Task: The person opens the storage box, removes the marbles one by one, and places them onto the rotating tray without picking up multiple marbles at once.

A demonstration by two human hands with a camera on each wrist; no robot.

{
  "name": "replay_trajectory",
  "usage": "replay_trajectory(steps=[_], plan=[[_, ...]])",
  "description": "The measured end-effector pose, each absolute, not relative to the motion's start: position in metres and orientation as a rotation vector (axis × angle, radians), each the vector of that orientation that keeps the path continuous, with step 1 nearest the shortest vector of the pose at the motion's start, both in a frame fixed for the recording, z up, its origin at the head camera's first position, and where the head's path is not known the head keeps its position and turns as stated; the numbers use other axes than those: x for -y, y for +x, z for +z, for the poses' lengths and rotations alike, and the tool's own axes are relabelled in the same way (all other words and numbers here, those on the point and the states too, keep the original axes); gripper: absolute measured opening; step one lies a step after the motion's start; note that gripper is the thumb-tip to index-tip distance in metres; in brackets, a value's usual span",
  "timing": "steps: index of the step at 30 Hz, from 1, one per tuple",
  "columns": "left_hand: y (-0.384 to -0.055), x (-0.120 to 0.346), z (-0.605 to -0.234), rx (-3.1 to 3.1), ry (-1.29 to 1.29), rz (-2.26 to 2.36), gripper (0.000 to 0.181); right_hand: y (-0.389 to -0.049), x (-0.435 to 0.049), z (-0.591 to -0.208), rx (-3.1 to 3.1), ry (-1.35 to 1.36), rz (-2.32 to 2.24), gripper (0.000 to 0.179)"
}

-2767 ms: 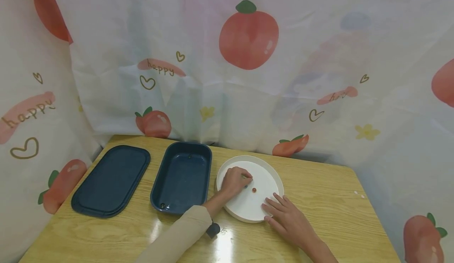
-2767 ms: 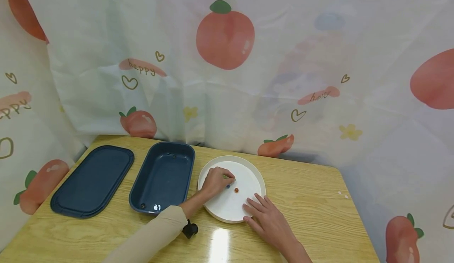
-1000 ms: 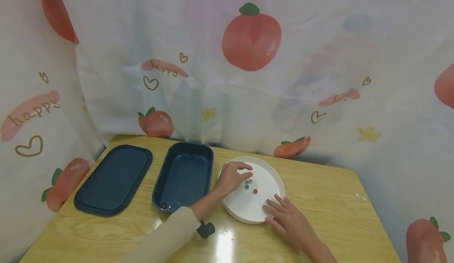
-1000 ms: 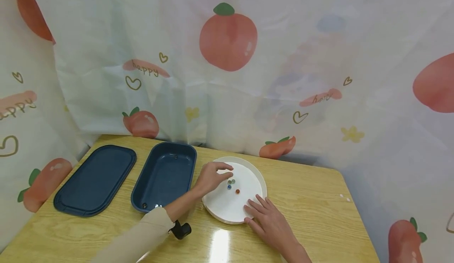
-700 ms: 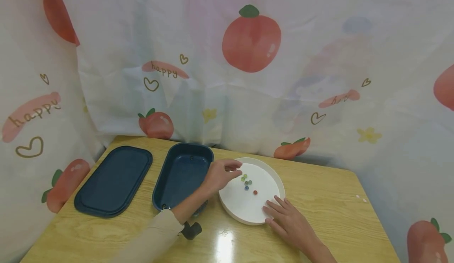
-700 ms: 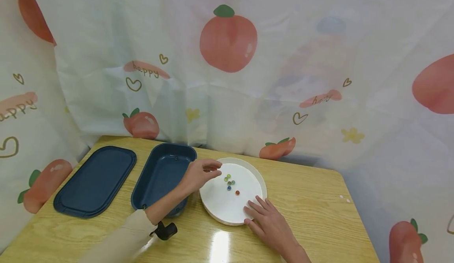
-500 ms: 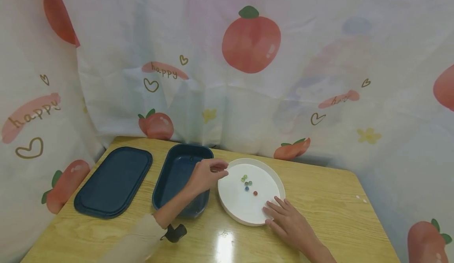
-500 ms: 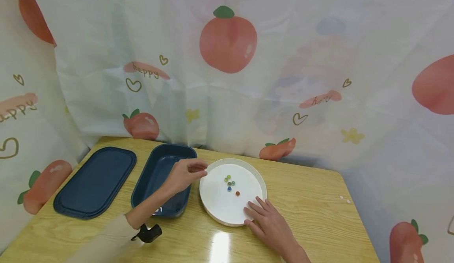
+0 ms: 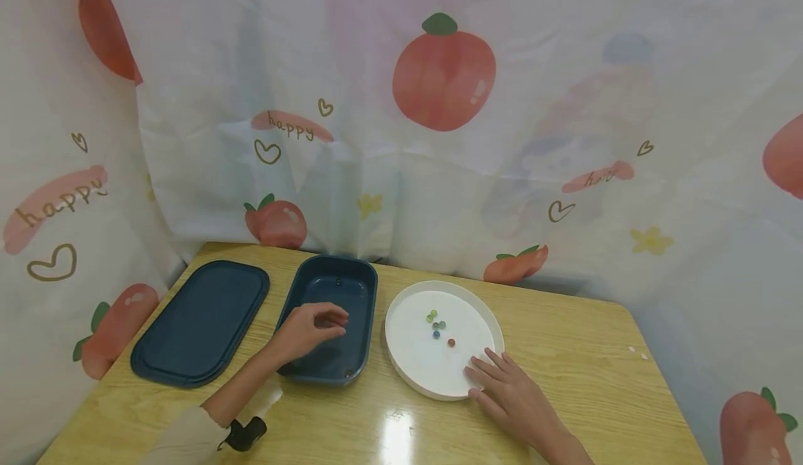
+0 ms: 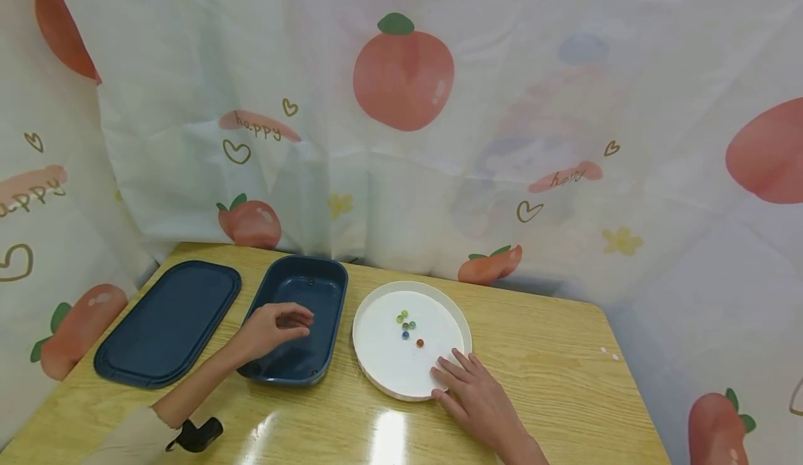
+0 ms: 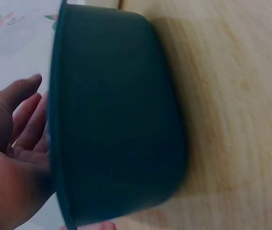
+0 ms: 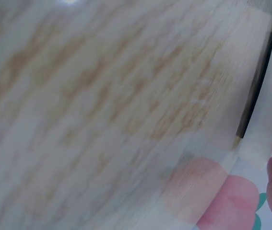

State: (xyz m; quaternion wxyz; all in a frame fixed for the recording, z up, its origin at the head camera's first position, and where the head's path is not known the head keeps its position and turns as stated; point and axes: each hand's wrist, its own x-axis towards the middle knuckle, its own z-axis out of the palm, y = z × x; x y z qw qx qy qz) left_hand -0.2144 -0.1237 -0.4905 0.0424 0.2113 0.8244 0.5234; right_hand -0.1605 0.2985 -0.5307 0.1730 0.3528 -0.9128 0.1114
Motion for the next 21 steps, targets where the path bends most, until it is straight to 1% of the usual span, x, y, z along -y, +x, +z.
replay_trajectory(steps=[6, 15, 21], plan=[[-0.2157, 0.1301, -0.4993, -2.432, 0.732, 1.475, 0.035, -0.1604, -0.2984, -0.5301, 2.592, 1.0, 0.304, 0.033], [-0.219, 0.1239, -0.5009, -2.371, 0.718, 1.323, 0.033, -0.1585, -0.2982, -0.5274, 2.62, 0.979, 0.294, 0.034], [-0.2189, 0.1265, -0.5025, -2.334, 0.759, 1.254, 0.03, -0.1585, -0.2976, -0.5265, 2.631, 0.979, 0.298, 0.035]])
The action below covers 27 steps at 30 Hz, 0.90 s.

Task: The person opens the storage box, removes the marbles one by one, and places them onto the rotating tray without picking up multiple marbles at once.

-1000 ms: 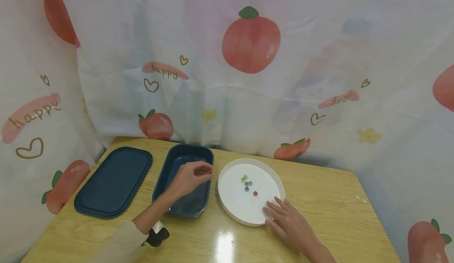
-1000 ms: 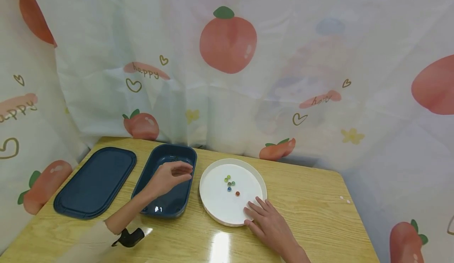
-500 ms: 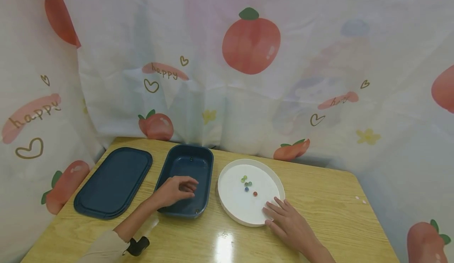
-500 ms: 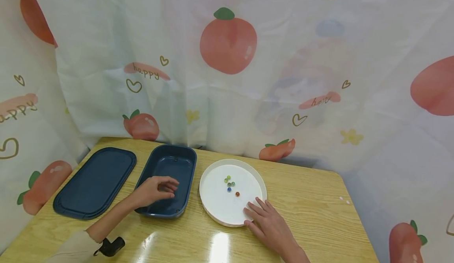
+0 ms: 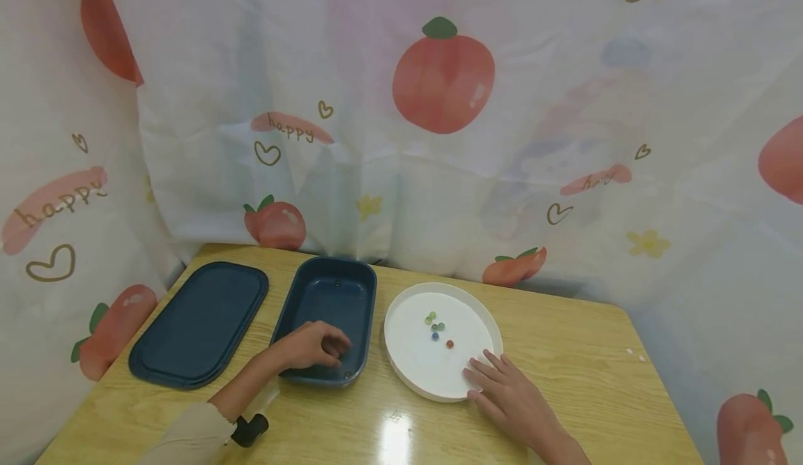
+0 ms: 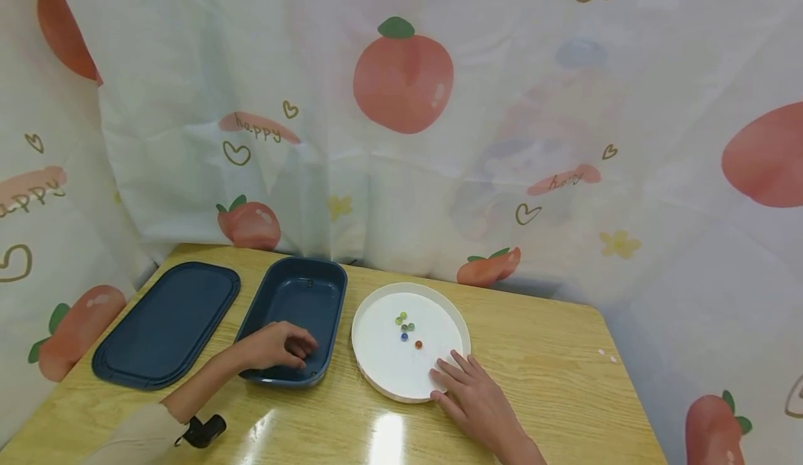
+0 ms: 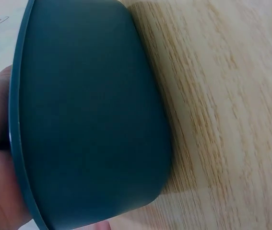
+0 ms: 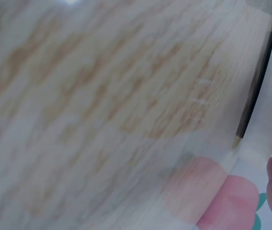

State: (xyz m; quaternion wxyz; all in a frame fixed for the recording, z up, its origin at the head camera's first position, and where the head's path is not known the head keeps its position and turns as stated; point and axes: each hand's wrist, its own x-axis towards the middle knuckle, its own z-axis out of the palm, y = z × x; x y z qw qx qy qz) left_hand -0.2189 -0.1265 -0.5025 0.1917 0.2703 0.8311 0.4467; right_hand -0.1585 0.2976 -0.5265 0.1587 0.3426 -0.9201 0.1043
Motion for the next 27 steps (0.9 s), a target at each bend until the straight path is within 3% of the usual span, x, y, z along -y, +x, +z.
replay_trajectory(steps=[27], plan=[[-0.215, 0.111, -0.509, -2.356, 0.878, 1.064, 0.018, -0.157, -0.297, -0.527, 2.63, 0.972, 0.311, 0.034]])
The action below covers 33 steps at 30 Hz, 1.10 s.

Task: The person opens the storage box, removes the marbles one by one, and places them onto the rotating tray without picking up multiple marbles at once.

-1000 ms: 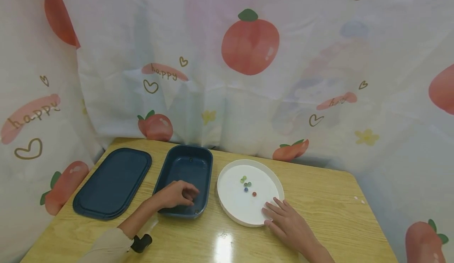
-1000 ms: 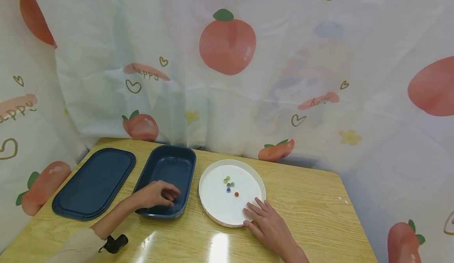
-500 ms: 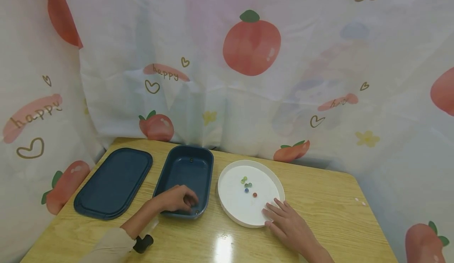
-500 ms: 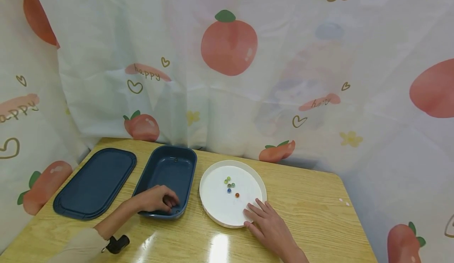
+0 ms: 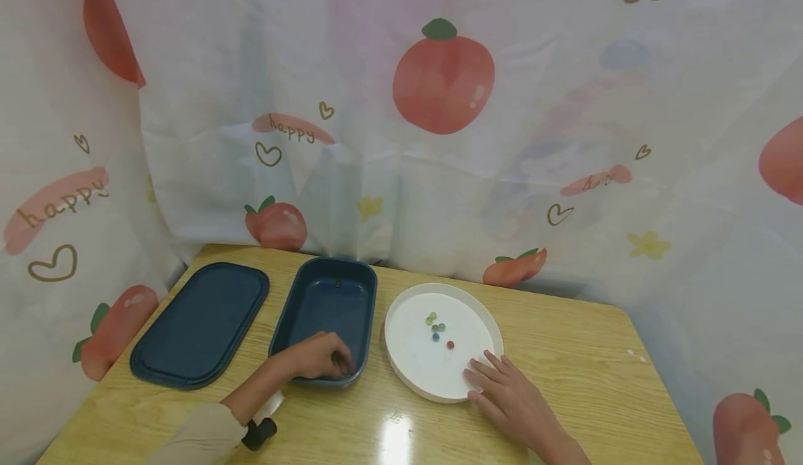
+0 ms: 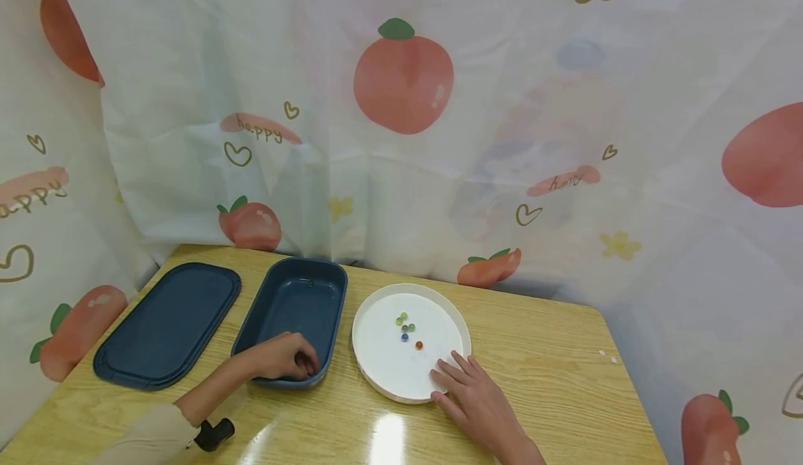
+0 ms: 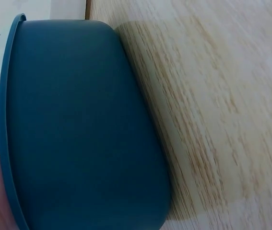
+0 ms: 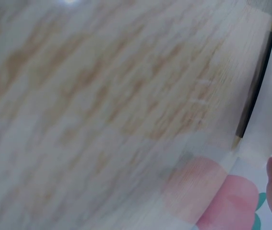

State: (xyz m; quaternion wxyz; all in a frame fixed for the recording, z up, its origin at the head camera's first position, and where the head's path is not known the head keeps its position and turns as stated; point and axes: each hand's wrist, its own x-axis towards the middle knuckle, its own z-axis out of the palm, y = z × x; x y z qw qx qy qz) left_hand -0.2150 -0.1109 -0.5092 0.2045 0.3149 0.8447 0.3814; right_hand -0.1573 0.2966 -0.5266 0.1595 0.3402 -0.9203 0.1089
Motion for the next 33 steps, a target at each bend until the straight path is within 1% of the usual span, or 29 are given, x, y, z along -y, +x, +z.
replay_trajectory(steps=[18, 33], plan=[[-0.215, 0.104, -0.51, -2.431, 0.909, 0.975, 0.015, -0.158, -0.297, -0.528, 2.615, 0.968, 0.314, 0.034], [-0.219, 0.11, -0.498, -2.496, 0.91, 1.137, 0.01, -0.157, -0.297, -0.528, 2.648, 0.952, 0.288, 0.033]])
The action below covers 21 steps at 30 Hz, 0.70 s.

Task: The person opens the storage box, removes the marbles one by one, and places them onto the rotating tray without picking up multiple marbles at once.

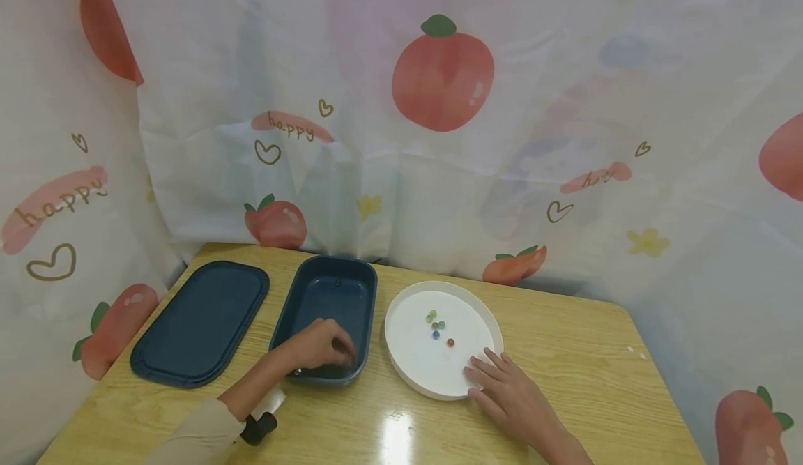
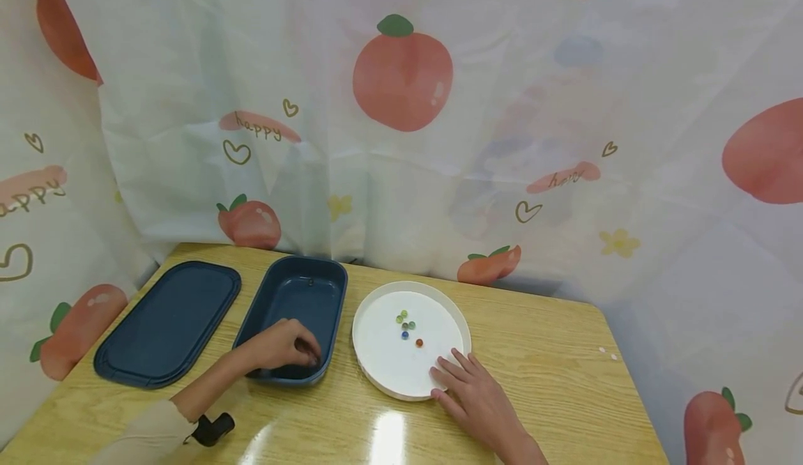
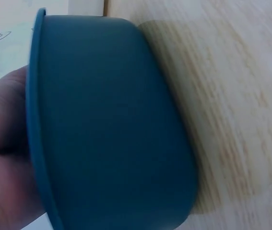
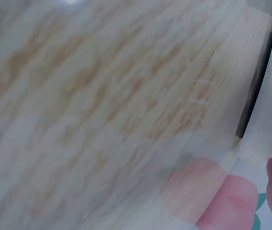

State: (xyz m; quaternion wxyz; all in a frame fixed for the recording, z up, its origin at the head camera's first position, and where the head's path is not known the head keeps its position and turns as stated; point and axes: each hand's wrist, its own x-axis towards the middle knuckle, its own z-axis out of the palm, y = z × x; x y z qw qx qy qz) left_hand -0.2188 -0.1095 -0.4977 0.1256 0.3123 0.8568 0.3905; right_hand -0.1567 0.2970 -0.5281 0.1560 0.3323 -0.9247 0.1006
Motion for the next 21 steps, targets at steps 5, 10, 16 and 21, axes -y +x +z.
replay_trajectory(steps=[5, 10, 16, 21], plan=[[-0.221, 0.105, -0.492, -2.56, 0.818, 1.262, 0.008, -0.156, -0.297, -0.528, 2.639, 0.949, 0.305, 0.033], [-0.225, 0.095, -0.486, -2.632, 0.732, 1.389, 0.007, -0.156, -0.298, -0.528, 2.64, 0.949, 0.302, 0.033], [-0.229, 0.075, -0.477, -2.627, 0.686, 1.521, 0.009, -0.157, -0.297, -0.528, 2.641, 0.958, 0.308, 0.033], [-0.231, 0.056, -0.469, -2.614, 0.7, 1.563, 0.009, -0.158, -0.296, -0.53, 2.625, 0.965, 0.325, 0.032]])
